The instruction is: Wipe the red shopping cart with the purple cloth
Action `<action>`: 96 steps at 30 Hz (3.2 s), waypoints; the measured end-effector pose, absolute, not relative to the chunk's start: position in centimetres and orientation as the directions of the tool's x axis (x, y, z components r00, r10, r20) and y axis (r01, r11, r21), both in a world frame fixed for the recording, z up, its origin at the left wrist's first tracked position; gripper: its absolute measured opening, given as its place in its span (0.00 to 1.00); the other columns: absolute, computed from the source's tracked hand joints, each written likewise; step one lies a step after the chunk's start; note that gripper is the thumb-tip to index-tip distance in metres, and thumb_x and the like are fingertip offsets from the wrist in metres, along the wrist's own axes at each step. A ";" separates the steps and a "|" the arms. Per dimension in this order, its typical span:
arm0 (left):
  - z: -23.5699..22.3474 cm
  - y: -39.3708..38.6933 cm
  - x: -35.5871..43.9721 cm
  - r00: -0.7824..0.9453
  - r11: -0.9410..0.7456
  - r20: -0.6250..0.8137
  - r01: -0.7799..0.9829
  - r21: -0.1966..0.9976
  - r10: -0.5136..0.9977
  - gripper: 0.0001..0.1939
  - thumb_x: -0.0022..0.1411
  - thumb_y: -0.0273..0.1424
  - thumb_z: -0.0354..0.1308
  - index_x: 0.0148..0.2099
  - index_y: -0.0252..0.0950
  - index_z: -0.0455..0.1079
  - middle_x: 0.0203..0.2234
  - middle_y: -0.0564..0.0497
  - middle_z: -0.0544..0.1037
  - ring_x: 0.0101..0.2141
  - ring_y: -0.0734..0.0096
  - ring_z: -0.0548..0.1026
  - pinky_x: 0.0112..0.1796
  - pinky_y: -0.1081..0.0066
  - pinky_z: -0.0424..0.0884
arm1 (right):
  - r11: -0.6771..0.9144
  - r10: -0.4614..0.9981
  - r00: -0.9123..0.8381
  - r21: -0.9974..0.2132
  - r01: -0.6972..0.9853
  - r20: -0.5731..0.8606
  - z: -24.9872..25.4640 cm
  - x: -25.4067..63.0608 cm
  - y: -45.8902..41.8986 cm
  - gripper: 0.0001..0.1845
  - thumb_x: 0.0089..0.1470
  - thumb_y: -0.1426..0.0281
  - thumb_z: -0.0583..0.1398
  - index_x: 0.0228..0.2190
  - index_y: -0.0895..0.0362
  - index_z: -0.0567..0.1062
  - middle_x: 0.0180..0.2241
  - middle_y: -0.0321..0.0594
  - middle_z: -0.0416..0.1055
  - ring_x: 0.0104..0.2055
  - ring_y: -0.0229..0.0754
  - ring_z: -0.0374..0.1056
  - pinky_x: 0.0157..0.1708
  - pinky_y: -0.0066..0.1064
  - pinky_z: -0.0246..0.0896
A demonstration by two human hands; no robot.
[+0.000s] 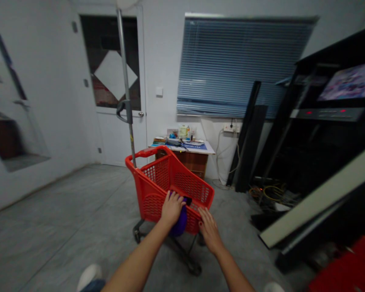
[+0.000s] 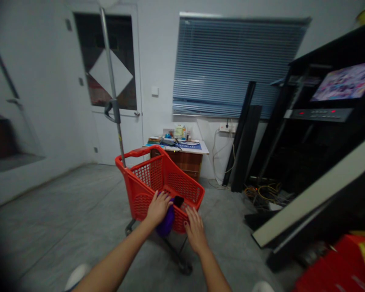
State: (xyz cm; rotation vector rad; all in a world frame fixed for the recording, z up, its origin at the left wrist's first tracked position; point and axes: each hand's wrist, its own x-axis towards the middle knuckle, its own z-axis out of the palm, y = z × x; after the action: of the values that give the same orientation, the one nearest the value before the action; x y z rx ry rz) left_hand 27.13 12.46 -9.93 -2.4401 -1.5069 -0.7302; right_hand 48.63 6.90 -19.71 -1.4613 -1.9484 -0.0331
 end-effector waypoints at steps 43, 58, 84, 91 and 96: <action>-14.4 10.4 22.6 0.257 -0.492 0.601 0.829 0.266 0.757 0.15 0.71 0.33 0.48 0.54 0.40 0.73 0.57 0.47 0.75 0.63 0.54 0.64 0.63 0.41 0.58 | 0.297 0.850 -0.117 -0.284 0.912 0.514 -18.1 44.6 4.3 0.25 0.64 0.59 0.52 0.57 0.54 0.71 0.61 0.44 0.67 0.68 0.53 0.53 0.65 0.54 0.51; -9.4 12.2 21.3 0.435 -0.524 0.388 0.836 0.161 0.813 0.13 0.71 0.35 0.49 0.48 0.39 0.75 0.47 0.47 0.80 0.60 0.57 0.68 0.65 0.48 0.54 | 0.281 0.846 -0.086 -0.303 0.911 0.526 -17.9 43.3 5.8 0.24 0.66 0.58 0.49 0.56 0.55 0.71 0.58 0.45 0.70 0.67 0.52 0.55 0.65 0.55 0.50; -13.1 7.9 23.7 0.449 -0.578 0.498 0.805 0.135 0.742 0.12 0.71 0.33 0.49 0.48 0.39 0.73 0.46 0.47 0.80 0.59 0.59 0.69 0.65 0.48 0.54 | 0.283 0.837 -0.097 -0.275 0.919 0.538 -18.6 43.3 5.6 0.30 0.66 0.53 0.47 0.62 0.53 0.65 0.60 0.45 0.67 0.67 0.51 0.54 0.66 0.55 0.48; -9.9 12.6 20.1 0.379 -0.487 0.449 0.860 0.153 0.810 0.14 0.71 0.35 0.48 0.50 0.36 0.72 0.51 0.44 0.79 0.62 0.56 0.67 0.65 0.48 0.53 | 0.228 0.856 -0.036 -0.314 0.922 0.516 -18.0 41.0 4.4 0.31 0.67 0.52 0.46 0.63 0.53 0.65 0.62 0.46 0.66 0.68 0.53 0.53 0.65 0.58 0.47; -10.4 11.5 19.5 0.325 -0.432 0.435 0.886 0.171 0.840 0.16 0.72 0.34 0.45 0.42 0.36 0.74 0.44 0.44 0.82 0.59 0.57 0.70 0.65 0.49 0.52 | 0.351 0.854 -0.181 -0.284 0.892 0.487 -17.3 41.9 4.9 0.30 0.67 0.54 0.46 0.66 0.49 0.59 0.65 0.42 0.61 0.69 0.48 0.52 0.66 0.51 0.48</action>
State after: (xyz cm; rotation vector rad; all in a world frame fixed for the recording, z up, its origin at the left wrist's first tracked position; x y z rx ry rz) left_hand 19.53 11.47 -10.43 -2.4762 -1.6177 -0.7189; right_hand 41.90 4.91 -17.29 -1.5140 -2.0446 -0.0857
